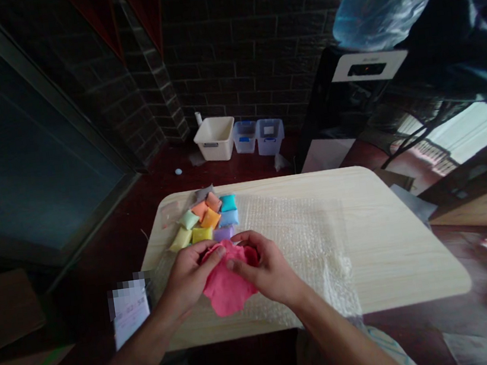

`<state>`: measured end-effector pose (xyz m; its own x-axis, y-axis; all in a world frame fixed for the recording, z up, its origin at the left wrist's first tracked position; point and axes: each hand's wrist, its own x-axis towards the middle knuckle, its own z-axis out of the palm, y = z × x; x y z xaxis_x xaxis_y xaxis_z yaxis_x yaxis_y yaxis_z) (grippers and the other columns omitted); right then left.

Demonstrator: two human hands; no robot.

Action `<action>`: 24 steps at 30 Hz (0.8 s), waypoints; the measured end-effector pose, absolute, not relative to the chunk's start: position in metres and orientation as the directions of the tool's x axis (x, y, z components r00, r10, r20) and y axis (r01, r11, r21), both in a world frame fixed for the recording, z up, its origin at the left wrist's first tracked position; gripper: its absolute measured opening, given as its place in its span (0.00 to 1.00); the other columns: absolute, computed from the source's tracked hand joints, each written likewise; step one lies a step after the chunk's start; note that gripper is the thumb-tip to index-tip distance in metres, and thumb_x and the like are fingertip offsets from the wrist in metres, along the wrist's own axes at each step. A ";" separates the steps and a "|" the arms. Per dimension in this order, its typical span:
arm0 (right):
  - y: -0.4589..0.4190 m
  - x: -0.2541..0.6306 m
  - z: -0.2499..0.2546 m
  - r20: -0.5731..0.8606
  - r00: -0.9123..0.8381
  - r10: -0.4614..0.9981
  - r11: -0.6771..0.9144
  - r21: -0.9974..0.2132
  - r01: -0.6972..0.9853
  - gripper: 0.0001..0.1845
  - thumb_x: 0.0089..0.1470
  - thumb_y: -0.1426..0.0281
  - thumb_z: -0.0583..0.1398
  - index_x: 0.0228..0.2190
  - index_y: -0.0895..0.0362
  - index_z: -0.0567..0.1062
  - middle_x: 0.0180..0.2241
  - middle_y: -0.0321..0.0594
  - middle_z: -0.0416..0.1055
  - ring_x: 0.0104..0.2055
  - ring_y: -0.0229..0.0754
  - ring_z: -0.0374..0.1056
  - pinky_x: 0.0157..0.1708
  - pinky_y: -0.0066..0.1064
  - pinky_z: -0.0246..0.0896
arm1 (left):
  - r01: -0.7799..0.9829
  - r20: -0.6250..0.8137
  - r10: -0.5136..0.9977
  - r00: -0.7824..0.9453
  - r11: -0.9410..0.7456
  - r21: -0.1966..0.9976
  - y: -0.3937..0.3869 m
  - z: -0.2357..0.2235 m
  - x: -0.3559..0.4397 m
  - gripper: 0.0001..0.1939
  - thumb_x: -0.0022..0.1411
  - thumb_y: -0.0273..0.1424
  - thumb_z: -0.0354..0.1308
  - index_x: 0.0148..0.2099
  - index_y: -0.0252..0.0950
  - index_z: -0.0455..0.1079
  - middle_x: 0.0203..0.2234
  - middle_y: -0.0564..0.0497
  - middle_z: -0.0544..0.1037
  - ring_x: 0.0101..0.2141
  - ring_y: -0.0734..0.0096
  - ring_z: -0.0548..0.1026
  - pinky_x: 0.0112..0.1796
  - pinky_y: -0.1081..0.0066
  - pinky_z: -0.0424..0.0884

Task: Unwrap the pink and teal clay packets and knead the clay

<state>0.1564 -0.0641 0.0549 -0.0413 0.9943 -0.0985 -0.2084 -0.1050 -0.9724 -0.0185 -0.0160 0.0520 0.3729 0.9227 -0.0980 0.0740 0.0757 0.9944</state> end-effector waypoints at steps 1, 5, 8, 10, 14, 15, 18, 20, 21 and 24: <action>-0.064 0.157 0.054 -0.082 -0.037 0.996 -0.088 -0.976 -0.198 0.21 0.51 0.62 0.73 0.44 0.55 0.77 0.33 0.38 0.77 0.30 0.37 0.69 0.28 0.26 0.64 | 0.074 -0.098 0.923 0.371 0.076 0.994 -0.016 0.052 -0.019 0.13 0.65 0.39 0.64 0.39 0.33 0.78 0.32 0.48 0.80 0.32 0.68 0.75 0.32 0.74 0.68; -0.064 0.160 0.049 -0.090 -0.081 0.993 -0.100 -0.986 -0.132 0.16 0.53 0.61 0.71 0.39 0.58 0.80 0.32 0.39 0.77 0.29 0.38 0.68 0.27 0.27 0.62 | 0.087 -0.098 0.914 0.394 0.069 0.994 -0.016 0.055 -0.018 0.13 0.66 0.38 0.62 0.41 0.32 0.78 0.33 0.47 0.81 0.35 0.66 0.76 0.34 0.73 0.70; -0.064 0.160 0.046 -0.114 -0.051 0.992 -0.119 -0.989 -0.088 0.15 0.53 0.60 0.71 0.34 0.60 0.81 0.28 0.38 0.75 0.27 0.36 0.65 0.26 0.27 0.59 | 0.119 -0.073 0.905 0.420 0.025 0.993 -0.017 0.057 -0.018 0.12 0.67 0.38 0.61 0.42 0.33 0.77 0.33 0.48 0.80 0.35 0.65 0.76 0.35 0.72 0.70; -0.063 0.160 0.046 -0.130 -0.020 0.991 -0.131 -0.986 -0.100 0.16 0.50 0.60 0.72 0.34 0.60 0.81 0.28 0.38 0.75 0.27 0.37 0.65 0.26 0.27 0.59 | 0.143 -0.052 0.899 0.436 -0.012 0.990 -0.017 0.058 -0.018 0.11 0.67 0.37 0.61 0.41 0.33 0.77 0.33 0.49 0.80 0.35 0.66 0.76 0.35 0.72 0.70; -0.062 0.161 0.048 -0.123 0.040 0.992 -0.115 -0.980 -0.163 0.19 0.45 0.61 0.75 0.34 0.58 0.79 0.29 0.36 0.76 0.27 0.36 0.65 0.26 0.27 0.59 | 0.154 -0.029 0.891 0.452 -0.046 0.987 -0.016 0.059 -0.019 0.11 0.66 0.37 0.61 0.41 0.33 0.77 0.33 0.48 0.80 0.34 0.65 0.76 0.34 0.72 0.69; -0.061 0.161 0.048 -0.116 0.048 0.992 -0.107 -0.981 -0.164 0.19 0.44 0.62 0.76 0.33 0.58 0.78 0.28 0.35 0.75 0.27 0.36 0.65 0.26 0.27 0.58 | 0.158 -0.024 0.888 0.460 -0.055 0.986 -0.016 0.060 -0.019 0.11 0.66 0.37 0.61 0.41 0.33 0.77 0.33 0.48 0.80 0.34 0.65 0.76 0.34 0.72 0.70; -0.061 0.163 0.047 -0.114 0.037 0.993 -0.107 -0.983 -0.152 0.17 0.43 0.63 0.76 0.31 0.58 0.79 0.26 0.34 0.74 0.26 0.35 0.63 0.25 0.26 0.56 | 0.195 -0.012 0.878 0.479 -0.093 0.976 -0.017 0.061 -0.020 0.11 0.66 0.35 0.60 0.41 0.32 0.78 0.33 0.47 0.82 0.33 0.64 0.77 0.34 0.71 0.70; -0.061 0.163 0.047 -0.118 0.022 0.993 -0.114 -0.983 -0.147 0.17 0.43 0.64 0.76 0.31 0.58 0.79 0.26 0.35 0.74 0.26 0.35 0.63 0.26 0.27 0.56 | 0.218 -0.003 0.875 0.485 -0.117 0.969 -0.017 0.062 -0.021 0.10 0.66 0.34 0.61 0.41 0.32 0.79 0.33 0.46 0.82 0.34 0.63 0.78 0.35 0.70 0.70; -0.061 0.164 0.047 -0.119 0.013 0.993 -0.116 -0.983 -0.145 0.16 0.43 0.64 0.76 0.31 0.58 0.79 0.26 0.35 0.74 0.26 0.35 0.63 0.26 0.26 0.56 | 0.219 -0.001 0.869 0.494 -0.123 0.968 -0.017 0.063 -0.021 0.10 0.66 0.33 0.61 0.40 0.32 0.79 0.33 0.46 0.83 0.34 0.63 0.78 0.35 0.70 0.70; -0.061 0.165 0.047 -0.122 -0.035 0.992 -0.126 -0.982 -0.144 0.16 0.44 0.64 0.76 0.30 0.59 0.79 0.26 0.35 0.74 0.26 0.34 0.63 0.25 0.26 0.55 | 0.195 -0.005 0.843 0.538 -0.119 0.974 -0.016 0.065 -0.022 0.10 0.65 0.33 0.61 0.36 0.32 0.79 0.30 0.47 0.82 0.32 0.65 0.77 0.33 0.71 0.68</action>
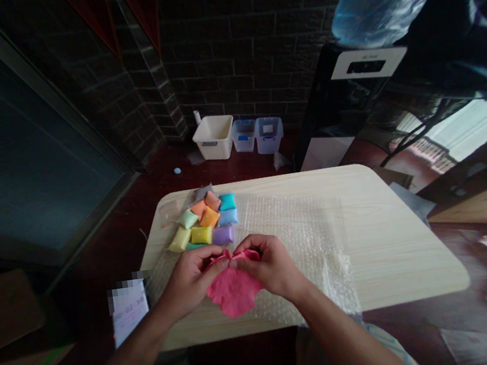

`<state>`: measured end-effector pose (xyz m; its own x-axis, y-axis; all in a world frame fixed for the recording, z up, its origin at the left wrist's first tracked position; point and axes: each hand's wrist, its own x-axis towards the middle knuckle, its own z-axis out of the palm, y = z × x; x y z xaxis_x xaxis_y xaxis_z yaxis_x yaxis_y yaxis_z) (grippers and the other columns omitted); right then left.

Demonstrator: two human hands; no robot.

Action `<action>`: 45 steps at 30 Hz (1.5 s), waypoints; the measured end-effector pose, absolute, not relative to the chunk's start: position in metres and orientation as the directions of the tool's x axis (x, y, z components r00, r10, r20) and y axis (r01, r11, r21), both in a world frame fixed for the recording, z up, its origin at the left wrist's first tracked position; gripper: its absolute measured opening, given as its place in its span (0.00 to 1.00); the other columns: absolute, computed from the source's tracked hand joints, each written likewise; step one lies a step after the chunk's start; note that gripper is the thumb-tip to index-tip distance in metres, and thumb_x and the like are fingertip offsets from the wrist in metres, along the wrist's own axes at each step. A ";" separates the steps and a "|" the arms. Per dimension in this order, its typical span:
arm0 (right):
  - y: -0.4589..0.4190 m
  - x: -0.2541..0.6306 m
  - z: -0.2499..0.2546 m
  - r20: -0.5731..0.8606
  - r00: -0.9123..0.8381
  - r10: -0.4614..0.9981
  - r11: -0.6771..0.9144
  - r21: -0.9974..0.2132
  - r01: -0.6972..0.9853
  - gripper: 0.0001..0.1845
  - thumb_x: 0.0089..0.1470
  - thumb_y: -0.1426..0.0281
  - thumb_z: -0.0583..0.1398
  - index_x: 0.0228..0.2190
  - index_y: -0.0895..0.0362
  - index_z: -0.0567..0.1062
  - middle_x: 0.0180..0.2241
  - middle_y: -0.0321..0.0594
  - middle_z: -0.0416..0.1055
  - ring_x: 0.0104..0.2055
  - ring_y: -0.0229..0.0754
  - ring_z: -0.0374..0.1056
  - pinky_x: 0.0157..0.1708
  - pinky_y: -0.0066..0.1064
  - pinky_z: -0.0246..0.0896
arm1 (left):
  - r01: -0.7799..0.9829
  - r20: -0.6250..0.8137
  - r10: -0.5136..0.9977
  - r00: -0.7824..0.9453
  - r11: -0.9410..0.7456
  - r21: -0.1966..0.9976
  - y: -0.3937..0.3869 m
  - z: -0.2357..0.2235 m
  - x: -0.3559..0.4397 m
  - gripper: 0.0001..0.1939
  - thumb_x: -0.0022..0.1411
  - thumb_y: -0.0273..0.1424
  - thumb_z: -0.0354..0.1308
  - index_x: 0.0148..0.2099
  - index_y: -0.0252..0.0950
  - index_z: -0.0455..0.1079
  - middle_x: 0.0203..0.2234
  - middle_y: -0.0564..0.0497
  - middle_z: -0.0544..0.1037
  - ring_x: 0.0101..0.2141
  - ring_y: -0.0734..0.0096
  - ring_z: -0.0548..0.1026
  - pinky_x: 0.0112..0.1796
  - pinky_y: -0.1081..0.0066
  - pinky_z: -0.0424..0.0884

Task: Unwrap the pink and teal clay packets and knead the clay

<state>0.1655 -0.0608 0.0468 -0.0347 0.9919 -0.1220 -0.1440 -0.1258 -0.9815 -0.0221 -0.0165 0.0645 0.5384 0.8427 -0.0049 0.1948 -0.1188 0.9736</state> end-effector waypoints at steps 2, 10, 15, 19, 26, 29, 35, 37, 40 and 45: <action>-0.061 0.166 0.048 -0.128 -0.064 0.990 -0.136 -0.979 -0.150 0.15 0.45 0.64 0.76 0.29 0.59 0.79 0.25 0.34 0.73 0.25 0.34 0.62 0.25 0.25 0.54 | 0.171 -0.012 0.833 0.554 -0.100 0.980 -0.016 0.064 -0.023 0.10 0.65 0.33 0.61 0.35 0.32 0.78 0.29 0.48 0.81 0.31 0.67 0.75 0.32 0.72 0.67; -0.061 0.167 0.054 -0.132 -0.027 0.991 -0.135 -0.973 -0.185 0.15 0.52 0.61 0.71 0.38 0.56 0.80 0.33 0.38 0.77 0.30 0.38 0.68 0.29 0.28 0.61 | 0.064 -0.091 0.853 0.513 0.068 0.996 -0.013 0.055 -0.023 0.14 0.63 0.34 0.65 0.48 0.33 0.77 0.39 0.44 0.83 0.39 0.62 0.80 0.37 0.69 0.73; -0.062 0.168 0.058 -0.050 -0.120 0.991 -0.059 -0.996 -0.069 0.16 0.55 0.59 0.69 0.40 0.57 0.82 0.36 0.42 0.79 0.35 0.43 0.71 0.33 0.32 0.65 | 0.024 -0.170 0.877 0.450 0.178 0.984 -0.012 0.053 -0.019 0.22 0.58 0.34 0.70 0.52 0.32 0.71 0.38 0.43 0.83 0.38 0.62 0.81 0.36 0.70 0.74; -0.063 0.165 0.051 -0.016 -0.090 0.996 -0.018 -1.000 -0.018 0.16 0.60 0.58 0.66 0.36 0.58 0.83 0.30 0.40 0.77 0.28 0.38 0.66 0.27 0.29 0.60 | -0.028 -0.185 0.869 0.459 0.223 0.974 -0.013 0.057 -0.018 0.21 0.58 0.35 0.70 0.50 0.33 0.72 0.38 0.44 0.83 0.38 0.63 0.81 0.36 0.70 0.74; -0.060 0.167 0.038 -0.082 0.101 0.992 -0.076 -0.995 -0.066 0.21 0.59 0.53 0.65 0.30 0.59 0.81 0.25 0.39 0.75 0.23 0.36 0.63 0.21 0.27 0.56 | -0.021 -0.169 0.853 0.493 0.206 0.978 -0.016 0.053 -0.016 0.14 0.63 0.39 0.66 0.42 0.31 0.77 0.33 0.47 0.82 0.33 0.65 0.78 0.34 0.71 0.71; -0.060 0.169 0.044 -0.084 0.066 0.994 -0.081 -0.996 -0.048 0.20 0.58 0.53 0.66 0.39 0.57 0.81 0.27 0.39 0.76 0.24 0.38 0.66 0.22 0.27 0.58 | 0.020 -0.150 0.861 0.485 0.161 0.987 -0.017 0.049 -0.016 0.14 0.64 0.39 0.65 0.44 0.33 0.79 0.34 0.47 0.83 0.35 0.62 0.79 0.35 0.69 0.72; -0.061 0.165 0.048 0.067 0.040 0.997 0.057 -0.973 0.223 0.16 0.64 0.57 0.62 0.41 0.55 0.84 0.30 0.40 0.78 0.32 0.43 0.71 0.30 0.31 0.63 | 0.125 -0.079 0.860 0.504 0.018 0.992 -0.022 0.045 -0.013 0.14 0.69 0.40 0.60 0.43 0.35 0.77 0.34 0.48 0.81 0.35 0.63 0.77 0.35 0.71 0.69; -0.061 0.162 0.046 0.091 0.081 0.993 0.059 -0.940 0.335 0.20 0.66 0.57 0.59 0.35 0.56 0.84 0.26 0.39 0.76 0.28 0.42 0.68 0.27 0.31 0.59 | 0.179 -0.035 0.894 0.447 -0.051 0.983 -0.027 0.044 -0.010 0.14 0.71 0.41 0.56 0.44 0.36 0.75 0.33 0.49 0.79 0.34 0.64 0.76 0.34 0.71 0.68; -0.062 0.158 0.044 0.083 0.142 0.986 0.035 -0.950 0.310 0.21 0.66 0.56 0.59 0.32 0.57 0.83 0.25 0.38 0.74 0.27 0.41 0.65 0.25 0.30 0.56 | 0.262 0.009 0.917 0.398 -0.124 0.957 -0.032 0.044 -0.007 0.16 0.73 0.41 0.51 0.39 0.37 0.72 0.29 0.51 0.77 0.31 0.66 0.73 0.32 0.71 0.65; -0.060 0.154 0.044 -0.026 0.129 0.991 -0.042 -0.991 0.127 0.21 0.64 0.53 0.60 0.35 0.57 0.81 0.28 0.39 0.74 0.29 0.41 0.67 0.27 0.30 0.59 | 0.393 0.072 0.928 0.365 -0.224 0.892 -0.030 0.047 -0.009 0.19 0.73 0.38 0.51 0.29 0.37 0.66 0.21 0.55 0.70 0.24 0.71 0.67 0.28 0.70 0.57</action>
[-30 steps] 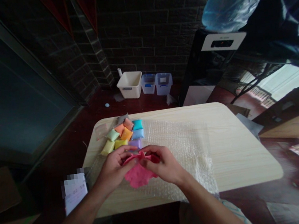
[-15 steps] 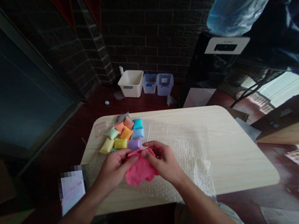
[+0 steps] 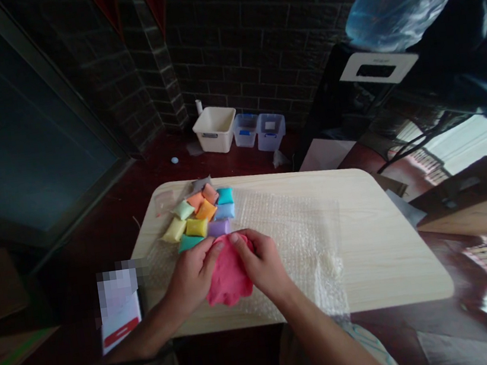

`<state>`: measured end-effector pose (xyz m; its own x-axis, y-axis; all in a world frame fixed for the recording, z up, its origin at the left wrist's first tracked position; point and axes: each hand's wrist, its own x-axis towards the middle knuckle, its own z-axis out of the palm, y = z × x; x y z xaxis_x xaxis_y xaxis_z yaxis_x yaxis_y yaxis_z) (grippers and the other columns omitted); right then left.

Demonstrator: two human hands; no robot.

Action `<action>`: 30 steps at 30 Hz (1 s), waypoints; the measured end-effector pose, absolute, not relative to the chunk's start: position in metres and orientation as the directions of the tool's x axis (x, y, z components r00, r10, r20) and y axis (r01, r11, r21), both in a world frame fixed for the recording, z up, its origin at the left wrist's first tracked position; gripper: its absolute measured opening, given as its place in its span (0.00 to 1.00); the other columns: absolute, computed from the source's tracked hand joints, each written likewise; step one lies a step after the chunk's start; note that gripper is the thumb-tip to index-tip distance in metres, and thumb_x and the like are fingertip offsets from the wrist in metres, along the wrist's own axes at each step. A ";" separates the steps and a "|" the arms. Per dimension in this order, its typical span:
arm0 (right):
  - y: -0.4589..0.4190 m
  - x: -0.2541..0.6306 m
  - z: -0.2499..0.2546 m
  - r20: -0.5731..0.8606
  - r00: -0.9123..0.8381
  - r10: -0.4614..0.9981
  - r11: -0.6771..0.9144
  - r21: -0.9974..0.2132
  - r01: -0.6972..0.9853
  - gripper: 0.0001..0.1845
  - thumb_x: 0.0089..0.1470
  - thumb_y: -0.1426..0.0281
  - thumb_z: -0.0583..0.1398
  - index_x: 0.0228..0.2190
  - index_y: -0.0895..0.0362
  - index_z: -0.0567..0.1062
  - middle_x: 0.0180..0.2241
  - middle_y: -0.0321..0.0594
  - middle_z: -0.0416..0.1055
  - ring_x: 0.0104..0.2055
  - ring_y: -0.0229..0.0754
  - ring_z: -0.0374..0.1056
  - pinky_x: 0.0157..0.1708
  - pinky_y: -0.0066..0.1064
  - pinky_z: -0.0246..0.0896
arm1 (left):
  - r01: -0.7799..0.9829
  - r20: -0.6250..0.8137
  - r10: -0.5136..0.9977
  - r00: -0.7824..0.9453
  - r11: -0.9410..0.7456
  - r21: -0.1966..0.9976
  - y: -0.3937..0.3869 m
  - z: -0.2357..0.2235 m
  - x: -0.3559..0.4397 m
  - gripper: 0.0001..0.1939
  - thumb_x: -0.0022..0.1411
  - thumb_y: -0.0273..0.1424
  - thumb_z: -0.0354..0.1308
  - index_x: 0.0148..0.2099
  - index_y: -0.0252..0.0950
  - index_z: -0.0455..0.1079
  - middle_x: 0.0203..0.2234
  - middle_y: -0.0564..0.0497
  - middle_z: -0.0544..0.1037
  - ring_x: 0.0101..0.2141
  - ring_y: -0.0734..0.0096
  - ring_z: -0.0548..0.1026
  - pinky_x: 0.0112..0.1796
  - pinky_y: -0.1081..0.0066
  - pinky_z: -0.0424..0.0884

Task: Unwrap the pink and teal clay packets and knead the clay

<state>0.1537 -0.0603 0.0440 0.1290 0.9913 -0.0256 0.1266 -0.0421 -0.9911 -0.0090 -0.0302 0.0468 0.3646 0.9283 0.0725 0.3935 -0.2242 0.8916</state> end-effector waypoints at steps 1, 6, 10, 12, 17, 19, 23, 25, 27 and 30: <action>-0.060 0.153 0.043 -0.029 0.111 0.993 -0.044 -0.991 0.128 0.21 0.64 0.53 0.60 0.35 0.57 0.81 0.28 0.39 0.74 0.29 0.41 0.67 0.27 0.29 0.59 | 0.394 0.075 0.927 0.368 -0.229 0.890 -0.029 0.047 -0.010 0.19 0.73 0.38 0.52 0.29 0.37 0.66 0.20 0.55 0.69 0.23 0.71 0.66 0.27 0.70 0.56; -0.060 0.152 0.041 -0.003 0.159 0.987 -0.034 -0.981 0.190 0.25 0.65 0.51 0.59 0.26 0.58 0.76 0.21 0.36 0.67 0.23 0.37 0.58 0.20 0.29 0.50 | 0.165 -0.036 0.940 0.340 -0.022 0.986 -0.024 0.046 -0.008 0.18 0.70 0.45 0.55 0.34 0.36 0.72 0.27 0.52 0.76 0.30 0.68 0.73 0.32 0.72 0.65; -0.058 0.156 0.044 0.058 0.339 0.939 -0.026 -0.971 0.238 0.24 0.65 0.53 0.58 0.26 0.57 0.76 0.22 0.36 0.68 0.24 0.38 0.59 0.23 0.30 0.52 | -0.113 -0.287 0.834 0.470 0.379 0.918 -0.036 0.042 -0.003 0.22 0.65 0.50 0.60 0.45 0.35 0.74 0.36 0.47 0.81 0.33 0.64 0.78 0.34 0.68 0.74; -0.057 0.159 0.045 0.084 0.409 0.909 -0.025 -0.967 0.254 0.24 0.66 0.53 0.58 0.25 0.57 0.75 0.22 0.36 0.67 0.24 0.38 0.58 0.23 0.30 0.52 | -0.112 -0.361 0.747 0.558 0.499 0.859 -0.045 0.038 0.000 0.25 0.58 0.48 0.68 0.49 0.34 0.74 0.36 0.45 0.82 0.32 0.62 0.80 0.32 0.65 0.78; -0.054 0.164 0.042 0.036 0.448 0.893 -0.078 -0.969 0.234 0.25 0.65 0.51 0.58 0.27 0.58 0.77 0.21 0.36 0.67 0.24 0.38 0.59 0.21 0.29 0.49 | -0.037 -0.320 0.805 0.499 0.388 0.921 -0.050 0.029 0.002 0.24 0.56 0.48 0.70 0.37 0.30 0.75 0.25 0.46 0.80 0.24 0.68 0.78 0.29 0.68 0.77; -0.052 0.166 0.039 -0.040 0.399 0.916 -0.102 -0.986 0.135 0.24 0.62 0.49 0.61 0.31 0.59 0.79 0.24 0.38 0.70 0.25 0.39 0.62 0.21 0.29 0.53 | -0.008 -0.267 0.832 0.487 0.310 0.951 -0.045 0.028 -0.001 0.22 0.58 0.47 0.68 0.34 0.30 0.74 0.23 0.48 0.78 0.22 0.70 0.76 0.26 0.70 0.75; -0.049 0.167 0.036 -0.161 0.281 0.946 -0.148 -0.987 -0.066 0.24 0.55 0.50 0.66 0.35 0.60 0.78 0.26 0.39 0.73 0.24 0.39 0.65 0.22 0.28 0.59 | 0.062 -0.230 0.840 0.491 0.229 0.971 -0.038 0.029 -0.007 0.20 0.60 0.45 0.67 0.32 0.31 0.73 0.21 0.49 0.77 0.22 0.71 0.75 0.24 0.73 0.72; -0.048 0.165 0.036 -0.144 0.326 0.934 -0.132 -0.990 -0.059 0.23 0.55 0.51 0.67 0.34 0.60 0.78 0.26 0.40 0.73 0.25 0.39 0.66 0.23 0.29 0.60 | 0.018 -0.240 0.829 0.505 0.268 0.963 -0.040 0.030 -0.006 0.20 0.60 0.45 0.68 0.34 0.30 0.75 0.23 0.48 0.79 0.23 0.71 0.75 0.26 0.73 0.73; -0.049 0.163 0.037 -0.068 0.421 0.904 -0.085 -0.996 0.022 0.21 0.57 0.53 0.66 0.34 0.59 0.77 0.28 0.41 0.74 0.27 0.40 0.67 0.25 0.30 0.62 | -0.079 -0.285 0.792 0.540 0.385 0.919 -0.045 0.030 -0.002 0.21 0.59 0.45 0.69 0.40 0.30 0.76 0.28 0.46 0.81 0.27 0.69 0.78 0.30 0.70 0.76; -0.052 0.157 0.038 0.055 0.529 0.847 -0.042 -0.985 0.169 0.19 0.59 0.54 0.64 0.34 0.58 0.76 0.29 0.41 0.75 0.30 0.42 0.67 0.28 0.31 0.63 | -0.167 -0.385 0.730 0.564 0.558 0.813 -0.054 0.026 0.008 0.24 0.55 0.44 0.72 0.45 0.30 0.76 0.35 0.44 0.83 0.31 0.66 0.81 0.34 0.66 0.79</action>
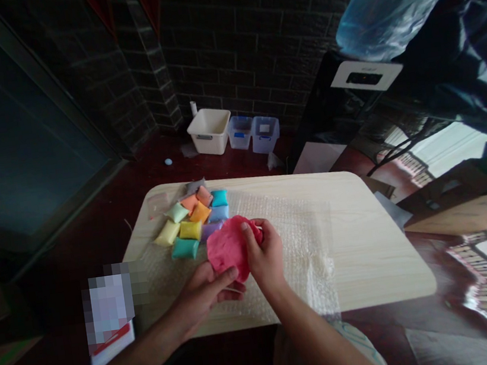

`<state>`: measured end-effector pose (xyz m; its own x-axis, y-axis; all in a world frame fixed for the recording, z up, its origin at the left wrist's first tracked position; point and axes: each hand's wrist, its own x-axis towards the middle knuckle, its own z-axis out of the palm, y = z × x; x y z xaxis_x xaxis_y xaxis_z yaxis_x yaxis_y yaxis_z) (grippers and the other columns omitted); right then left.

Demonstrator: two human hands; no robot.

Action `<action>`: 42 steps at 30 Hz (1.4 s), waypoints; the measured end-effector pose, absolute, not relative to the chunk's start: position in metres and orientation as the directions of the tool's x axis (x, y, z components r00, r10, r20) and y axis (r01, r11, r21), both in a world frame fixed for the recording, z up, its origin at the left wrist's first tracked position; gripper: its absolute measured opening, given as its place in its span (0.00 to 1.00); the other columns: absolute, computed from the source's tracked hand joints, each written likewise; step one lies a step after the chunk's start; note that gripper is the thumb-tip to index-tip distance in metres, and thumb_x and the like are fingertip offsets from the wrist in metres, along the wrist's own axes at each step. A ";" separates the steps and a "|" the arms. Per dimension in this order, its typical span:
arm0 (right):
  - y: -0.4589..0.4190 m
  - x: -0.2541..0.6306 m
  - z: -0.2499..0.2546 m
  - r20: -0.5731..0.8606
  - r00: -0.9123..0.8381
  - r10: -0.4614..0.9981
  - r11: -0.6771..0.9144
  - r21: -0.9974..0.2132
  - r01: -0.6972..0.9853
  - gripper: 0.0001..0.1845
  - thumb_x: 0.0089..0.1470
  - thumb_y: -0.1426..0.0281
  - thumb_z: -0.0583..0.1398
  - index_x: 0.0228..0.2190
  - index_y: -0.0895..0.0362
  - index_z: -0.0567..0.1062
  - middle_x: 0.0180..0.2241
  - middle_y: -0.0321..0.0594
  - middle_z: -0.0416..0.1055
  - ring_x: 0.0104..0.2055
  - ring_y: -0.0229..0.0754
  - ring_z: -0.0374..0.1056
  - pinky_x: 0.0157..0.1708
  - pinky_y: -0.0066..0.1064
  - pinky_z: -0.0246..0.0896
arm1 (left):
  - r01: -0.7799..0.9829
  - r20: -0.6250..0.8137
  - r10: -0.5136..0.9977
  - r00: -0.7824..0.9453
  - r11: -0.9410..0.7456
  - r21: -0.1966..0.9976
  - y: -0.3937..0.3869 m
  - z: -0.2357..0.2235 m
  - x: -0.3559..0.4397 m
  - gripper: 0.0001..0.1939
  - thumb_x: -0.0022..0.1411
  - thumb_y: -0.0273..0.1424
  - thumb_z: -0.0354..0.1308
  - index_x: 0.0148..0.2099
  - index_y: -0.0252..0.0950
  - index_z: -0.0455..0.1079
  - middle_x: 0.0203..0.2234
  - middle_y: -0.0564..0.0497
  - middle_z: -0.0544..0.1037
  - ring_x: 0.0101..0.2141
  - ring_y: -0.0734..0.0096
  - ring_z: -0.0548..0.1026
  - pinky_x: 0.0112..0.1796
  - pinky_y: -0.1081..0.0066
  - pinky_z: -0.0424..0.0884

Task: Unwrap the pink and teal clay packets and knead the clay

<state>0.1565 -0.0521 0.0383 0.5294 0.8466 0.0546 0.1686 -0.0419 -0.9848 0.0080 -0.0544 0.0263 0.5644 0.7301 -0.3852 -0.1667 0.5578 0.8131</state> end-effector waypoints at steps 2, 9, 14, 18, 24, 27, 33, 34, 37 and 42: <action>-0.054 0.153 0.038 0.081 0.547 0.833 -0.032 -0.981 0.193 0.19 0.60 0.54 0.63 0.34 0.58 0.76 0.29 0.40 0.75 0.30 0.42 0.68 0.29 0.31 0.63 | -0.184 -0.396 0.753 0.525 0.555 0.811 -0.058 0.023 0.013 0.24 0.52 0.41 0.74 0.44 0.29 0.77 0.34 0.44 0.83 0.31 0.66 0.81 0.36 0.65 0.79; -0.052 0.154 0.033 -0.112 0.491 0.864 -0.076 -0.993 -0.093 0.21 0.53 0.52 0.68 0.32 0.59 0.77 0.25 0.36 0.72 0.25 0.38 0.64 0.24 0.28 0.58 | -0.062 -0.189 0.888 0.419 0.236 0.970 -0.051 0.017 0.009 0.11 0.53 0.29 0.71 0.39 0.31 0.78 0.32 0.45 0.84 0.33 0.61 0.81 0.34 0.68 0.76; -0.051 0.154 0.031 -0.188 0.436 0.880 -0.073 -0.961 -0.268 0.21 0.55 0.53 0.68 0.35 0.60 0.79 0.30 0.41 0.77 0.29 0.40 0.70 0.30 0.31 0.65 | -0.178 -0.166 0.886 0.433 0.265 0.948 -0.050 0.023 0.009 0.15 0.56 0.32 0.70 0.46 0.33 0.79 0.40 0.42 0.85 0.40 0.56 0.83 0.40 0.64 0.79; -0.052 0.153 0.033 -0.183 0.269 0.946 -0.067 -0.919 -0.388 0.27 0.47 0.60 0.74 0.47 0.55 0.76 0.39 0.43 0.80 0.37 0.44 0.75 0.38 0.35 0.71 | -0.300 -0.236 0.903 0.358 0.351 0.887 -0.047 0.026 0.007 0.19 0.58 0.35 0.70 0.50 0.32 0.77 0.41 0.42 0.85 0.37 0.60 0.82 0.35 0.66 0.80; -0.053 0.161 0.030 -0.142 0.088 0.986 -0.090 -0.896 -0.436 0.35 0.42 0.70 0.77 0.51 0.53 0.73 0.31 0.34 0.79 0.31 0.40 0.75 0.33 0.32 0.73 | -0.381 -0.241 0.914 0.327 0.361 0.851 -0.036 0.029 -0.002 0.17 0.58 0.33 0.71 0.49 0.33 0.78 0.46 0.42 0.84 0.42 0.60 0.81 0.36 0.69 0.78; -0.052 0.165 0.028 -0.108 0.089 0.990 -0.063 -0.912 -0.405 0.38 0.41 0.72 0.77 0.53 0.53 0.72 0.27 0.31 0.78 0.27 0.37 0.73 0.31 0.31 0.73 | -0.483 -0.247 0.901 0.357 0.404 0.777 -0.031 0.033 -0.006 0.15 0.60 0.34 0.69 0.48 0.34 0.78 0.44 0.44 0.84 0.42 0.61 0.81 0.38 0.69 0.77; -0.053 0.167 0.027 -0.107 -0.025 0.994 -0.108 -0.908 -0.406 0.40 0.43 0.72 0.77 0.57 0.50 0.71 0.30 0.31 0.77 0.29 0.38 0.74 0.34 0.32 0.74 | -0.493 -0.282 0.889 0.362 0.439 0.751 -0.022 0.037 -0.008 0.17 0.54 0.32 0.74 0.45 0.33 0.79 0.38 0.46 0.84 0.39 0.66 0.81 0.40 0.72 0.76; -0.053 0.166 0.028 -0.114 -0.038 0.993 -0.119 -0.902 -0.416 0.41 0.42 0.72 0.77 0.57 0.50 0.71 0.32 0.32 0.78 0.32 0.39 0.74 0.35 0.33 0.74 | -0.497 -0.280 0.892 0.354 0.433 0.752 -0.022 0.036 -0.009 0.17 0.54 0.32 0.74 0.45 0.33 0.79 0.38 0.46 0.84 0.38 0.68 0.81 0.40 0.72 0.75; -0.054 0.163 0.031 -0.106 -0.075 0.992 -0.128 -0.899 -0.418 0.35 0.44 0.69 0.77 0.53 0.51 0.76 0.39 0.38 0.79 0.38 0.42 0.75 0.40 0.35 0.73 | -0.476 -0.263 0.907 0.329 0.400 0.783 -0.023 0.032 -0.009 0.15 0.56 0.33 0.73 0.44 0.32 0.79 0.37 0.47 0.84 0.36 0.69 0.80 0.39 0.72 0.75; -0.054 0.163 0.035 -0.063 -0.089 0.994 -0.087 -0.953 -0.292 0.13 0.58 0.59 0.68 0.35 0.56 0.84 0.32 0.40 0.79 0.32 0.42 0.72 0.39 0.36 0.69 | -0.461 -0.223 0.919 0.326 0.361 0.811 -0.022 0.032 -0.012 0.13 0.55 0.30 0.73 0.43 0.33 0.79 0.36 0.48 0.83 0.36 0.67 0.80 0.40 0.71 0.75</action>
